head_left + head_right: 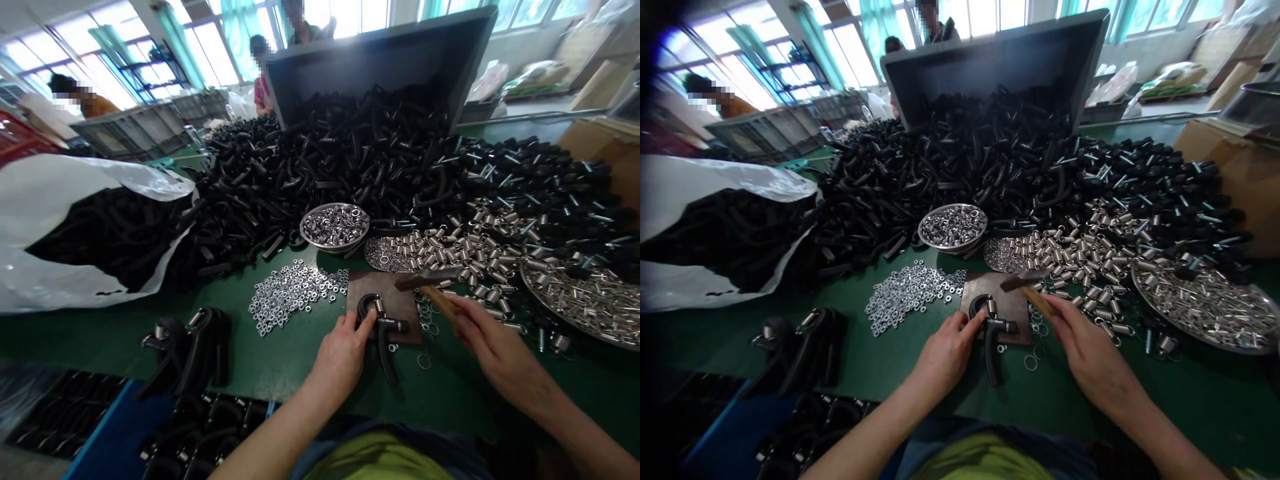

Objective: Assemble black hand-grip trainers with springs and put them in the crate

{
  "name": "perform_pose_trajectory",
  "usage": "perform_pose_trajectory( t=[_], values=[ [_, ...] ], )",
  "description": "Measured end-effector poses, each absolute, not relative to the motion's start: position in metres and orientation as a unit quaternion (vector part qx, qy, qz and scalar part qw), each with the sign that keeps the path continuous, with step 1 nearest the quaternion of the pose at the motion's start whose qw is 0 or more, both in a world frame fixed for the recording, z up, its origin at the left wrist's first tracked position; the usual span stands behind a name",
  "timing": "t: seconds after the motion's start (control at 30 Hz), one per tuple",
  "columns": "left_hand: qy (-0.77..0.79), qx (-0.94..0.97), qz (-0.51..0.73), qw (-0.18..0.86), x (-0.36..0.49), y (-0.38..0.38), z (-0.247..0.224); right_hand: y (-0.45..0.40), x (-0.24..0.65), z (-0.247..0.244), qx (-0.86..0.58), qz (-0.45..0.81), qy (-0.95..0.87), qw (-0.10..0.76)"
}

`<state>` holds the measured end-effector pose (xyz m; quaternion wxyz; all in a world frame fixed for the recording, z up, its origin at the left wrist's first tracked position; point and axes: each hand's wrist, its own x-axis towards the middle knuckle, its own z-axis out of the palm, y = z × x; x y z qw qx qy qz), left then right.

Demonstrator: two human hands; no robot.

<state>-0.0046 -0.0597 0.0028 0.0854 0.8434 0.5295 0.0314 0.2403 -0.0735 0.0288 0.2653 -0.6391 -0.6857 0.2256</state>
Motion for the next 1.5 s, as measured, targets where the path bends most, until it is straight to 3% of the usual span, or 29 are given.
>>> perform_pose_trajectory(
  t=[0.17, 0.4, 0.5, 0.7, 0.87, 0.97, 1.1, 1.23, 1.3, 1.5],
  values=[
    [0.528, 0.843, 0.054, 0.089, -0.006, -0.061, 0.002, -0.051, 0.211, 0.024, -0.589, 0.303, -0.702, 0.261],
    [0.574, 0.790, 0.159, 0.145, -0.012, -0.060, -0.013, -0.114, 0.240, 0.004, -0.699, 0.476, -0.382, 0.373],
    [0.583, 0.785, 0.151, 0.145, -0.012, -0.060, -0.014, -0.129, 0.230, 0.001, -0.709, 0.491, -0.377, 0.338],
    [0.584, 0.787, 0.137, 0.145, -0.011, -0.059, -0.008, -0.110, 0.199, 0.023, -0.623, 0.300, -0.640, 0.335],
    [0.592, 0.783, 0.128, 0.145, -0.010, -0.059, -0.007, -0.096, 0.195, 0.015, -0.594, 0.198, -0.752, 0.208],
    [0.589, 0.778, 0.140, 0.167, -0.012, -0.058, -0.007, -0.102, 0.207, 0.007, -0.595, 0.167, -0.758, 0.208],
    [0.564, 0.737, 0.235, 0.289, -0.020, -0.055, -0.002, -0.130, 0.245, -0.005, -0.633, 0.057, -0.742, 0.212],
    [0.524, 0.517, 0.311, 0.601, -0.017, -0.056, 0.004, -0.162, 0.292, -0.032, -0.666, -0.072, -0.733, 0.119],
    [0.495, 0.375, 0.341, 0.706, -0.009, -0.059, 0.004, -0.170, 0.309, -0.043, -0.663, -0.111, -0.735, 0.081],
    [0.469, 0.179, 0.386, 0.774, 0.019, -0.079, 0.009, -0.130, 0.299, -0.027, -0.626, -0.100, -0.760, 0.144]
  ],
)
